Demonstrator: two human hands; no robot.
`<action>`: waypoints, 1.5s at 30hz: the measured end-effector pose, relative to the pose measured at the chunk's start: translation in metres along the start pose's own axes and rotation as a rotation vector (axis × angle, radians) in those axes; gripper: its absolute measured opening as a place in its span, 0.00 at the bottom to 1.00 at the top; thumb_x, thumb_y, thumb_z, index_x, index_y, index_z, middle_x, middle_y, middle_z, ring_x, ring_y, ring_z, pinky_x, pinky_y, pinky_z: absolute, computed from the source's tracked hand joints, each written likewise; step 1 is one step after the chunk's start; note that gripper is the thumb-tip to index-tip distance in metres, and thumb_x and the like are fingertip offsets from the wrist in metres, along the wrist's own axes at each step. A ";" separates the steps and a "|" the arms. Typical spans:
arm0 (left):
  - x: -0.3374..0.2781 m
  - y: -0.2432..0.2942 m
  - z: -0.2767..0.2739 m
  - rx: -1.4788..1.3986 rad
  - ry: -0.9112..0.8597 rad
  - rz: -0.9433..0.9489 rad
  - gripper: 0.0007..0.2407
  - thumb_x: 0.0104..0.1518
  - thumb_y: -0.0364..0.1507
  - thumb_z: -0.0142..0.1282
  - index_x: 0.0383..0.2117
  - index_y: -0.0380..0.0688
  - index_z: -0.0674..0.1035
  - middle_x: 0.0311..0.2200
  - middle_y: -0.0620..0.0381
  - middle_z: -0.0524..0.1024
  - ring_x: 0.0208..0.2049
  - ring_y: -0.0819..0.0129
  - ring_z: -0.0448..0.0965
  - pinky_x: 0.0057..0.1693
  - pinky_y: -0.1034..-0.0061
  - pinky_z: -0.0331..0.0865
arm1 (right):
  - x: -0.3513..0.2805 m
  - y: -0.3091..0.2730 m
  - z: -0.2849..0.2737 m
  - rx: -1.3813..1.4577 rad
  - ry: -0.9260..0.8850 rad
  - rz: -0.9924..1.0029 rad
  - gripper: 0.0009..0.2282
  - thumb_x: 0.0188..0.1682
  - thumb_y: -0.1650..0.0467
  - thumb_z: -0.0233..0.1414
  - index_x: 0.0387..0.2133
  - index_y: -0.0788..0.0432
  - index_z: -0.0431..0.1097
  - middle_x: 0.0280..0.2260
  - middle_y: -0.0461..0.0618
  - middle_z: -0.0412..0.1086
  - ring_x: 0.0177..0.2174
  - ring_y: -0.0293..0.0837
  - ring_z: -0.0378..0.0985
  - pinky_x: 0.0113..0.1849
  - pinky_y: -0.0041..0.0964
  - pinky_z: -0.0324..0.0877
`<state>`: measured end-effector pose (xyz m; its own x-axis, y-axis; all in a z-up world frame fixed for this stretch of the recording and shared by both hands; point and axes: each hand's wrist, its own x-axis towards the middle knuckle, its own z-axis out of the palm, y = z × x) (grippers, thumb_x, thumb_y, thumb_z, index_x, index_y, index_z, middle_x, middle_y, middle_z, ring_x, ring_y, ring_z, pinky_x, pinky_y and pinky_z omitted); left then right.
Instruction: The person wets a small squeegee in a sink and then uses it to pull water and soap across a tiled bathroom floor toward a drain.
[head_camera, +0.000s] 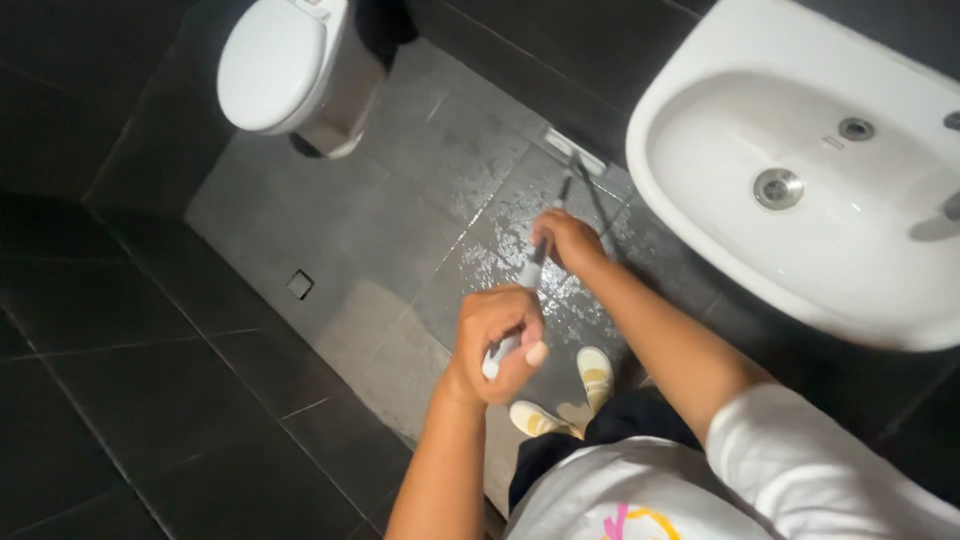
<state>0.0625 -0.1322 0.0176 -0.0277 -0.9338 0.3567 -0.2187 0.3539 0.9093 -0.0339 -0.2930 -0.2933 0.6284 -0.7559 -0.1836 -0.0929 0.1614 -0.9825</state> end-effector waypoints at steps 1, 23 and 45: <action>0.002 0.008 -0.007 0.002 -0.041 0.015 0.13 0.57 0.38 0.57 0.21 0.44 0.71 0.21 0.58 0.68 0.23 0.62 0.71 0.35 0.71 0.64 | -0.010 -0.011 0.001 0.122 0.036 0.069 0.10 0.55 0.70 0.44 0.29 0.60 0.72 0.35 0.47 0.71 0.38 0.42 0.76 0.42 0.34 0.68; -0.058 0.046 -0.042 0.027 0.021 -0.006 0.13 0.56 0.38 0.55 0.21 0.44 0.69 0.22 0.55 0.68 0.25 0.59 0.72 0.34 0.68 0.63 | -0.052 0.001 0.065 -0.027 0.098 0.421 0.04 0.51 0.70 0.54 0.28 0.55 0.75 0.29 0.51 0.73 0.30 0.44 0.73 0.35 0.43 0.67; -0.093 0.051 -0.039 0.183 0.198 -0.061 0.07 0.53 0.29 0.57 0.22 0.43 0.72 0.20 0.57 0.68 0.22 0.60 0.71 0.34 0.67 0.64 | -0.027 0.049 0.116 0.421 -0.124 0.145 0.07 0.51 0.71 0.48 0.27 0.62 0.71 0.40 0.51 0.66 0.38 0.42 0.74 0.47 0.36 0.78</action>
<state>0.0918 -0.0250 0.0395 0.1783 -0.9183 0.3533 -0.3874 0.2646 0.8831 0.0346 -0.1909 -0.3324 0.7220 -0.6293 -0.2877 0.1195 0.5229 -0.8440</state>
